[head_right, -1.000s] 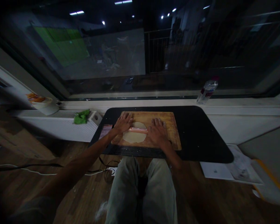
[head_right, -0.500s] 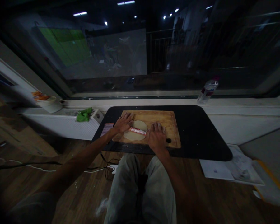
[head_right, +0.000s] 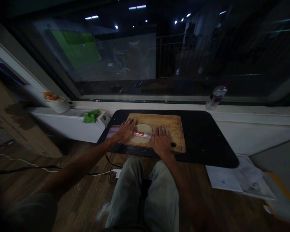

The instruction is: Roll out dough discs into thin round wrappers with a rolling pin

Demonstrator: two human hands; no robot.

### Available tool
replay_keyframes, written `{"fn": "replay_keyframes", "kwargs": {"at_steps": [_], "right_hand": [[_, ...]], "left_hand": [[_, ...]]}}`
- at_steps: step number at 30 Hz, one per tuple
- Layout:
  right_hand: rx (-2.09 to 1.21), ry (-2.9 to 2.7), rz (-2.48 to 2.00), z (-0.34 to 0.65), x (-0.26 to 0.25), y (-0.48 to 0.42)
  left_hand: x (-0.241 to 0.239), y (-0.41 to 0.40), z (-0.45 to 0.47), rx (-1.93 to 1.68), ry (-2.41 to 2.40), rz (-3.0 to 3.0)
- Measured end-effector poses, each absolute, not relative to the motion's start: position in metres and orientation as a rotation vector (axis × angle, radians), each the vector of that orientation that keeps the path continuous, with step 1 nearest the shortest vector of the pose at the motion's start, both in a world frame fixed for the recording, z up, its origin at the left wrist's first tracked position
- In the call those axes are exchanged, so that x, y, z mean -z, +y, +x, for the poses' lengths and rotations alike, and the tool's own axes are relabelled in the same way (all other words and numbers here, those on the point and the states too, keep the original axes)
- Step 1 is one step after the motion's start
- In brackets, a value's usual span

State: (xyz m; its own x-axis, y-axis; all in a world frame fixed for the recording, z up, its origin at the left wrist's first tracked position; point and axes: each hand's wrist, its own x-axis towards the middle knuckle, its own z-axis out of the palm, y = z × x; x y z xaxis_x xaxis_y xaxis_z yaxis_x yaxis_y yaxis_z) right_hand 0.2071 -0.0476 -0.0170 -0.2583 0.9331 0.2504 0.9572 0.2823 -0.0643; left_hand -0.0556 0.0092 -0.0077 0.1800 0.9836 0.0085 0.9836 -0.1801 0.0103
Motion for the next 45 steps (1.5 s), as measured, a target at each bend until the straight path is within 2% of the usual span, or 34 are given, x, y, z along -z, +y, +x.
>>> {"fn": "replay_keyframes", "kwargs": {"at_steps": [8,18,31,45], "right_hand": [[0.102,-2.446,-1.661,0.215,0.019,-0.032],[0.038,-2.444,-1.555,0.219,0.026,-0.007],[-0.183,-2.548,-1.42,0.238,0.009,-0.012],[-0.078,-2.491,-1.473,0.233,0.011,-0.019]], "left_hand": [[0.01,-0.009,-0.056,-0.049,2.049,2.391],[0.022,-0.032,-0.052,-0.318,2.131,2.332],[0.022,-0.032,-0.053,-0.328,2.076,2.348],[0.002,-0.006,-0.046,-0.221,1.976,2.421]]}}
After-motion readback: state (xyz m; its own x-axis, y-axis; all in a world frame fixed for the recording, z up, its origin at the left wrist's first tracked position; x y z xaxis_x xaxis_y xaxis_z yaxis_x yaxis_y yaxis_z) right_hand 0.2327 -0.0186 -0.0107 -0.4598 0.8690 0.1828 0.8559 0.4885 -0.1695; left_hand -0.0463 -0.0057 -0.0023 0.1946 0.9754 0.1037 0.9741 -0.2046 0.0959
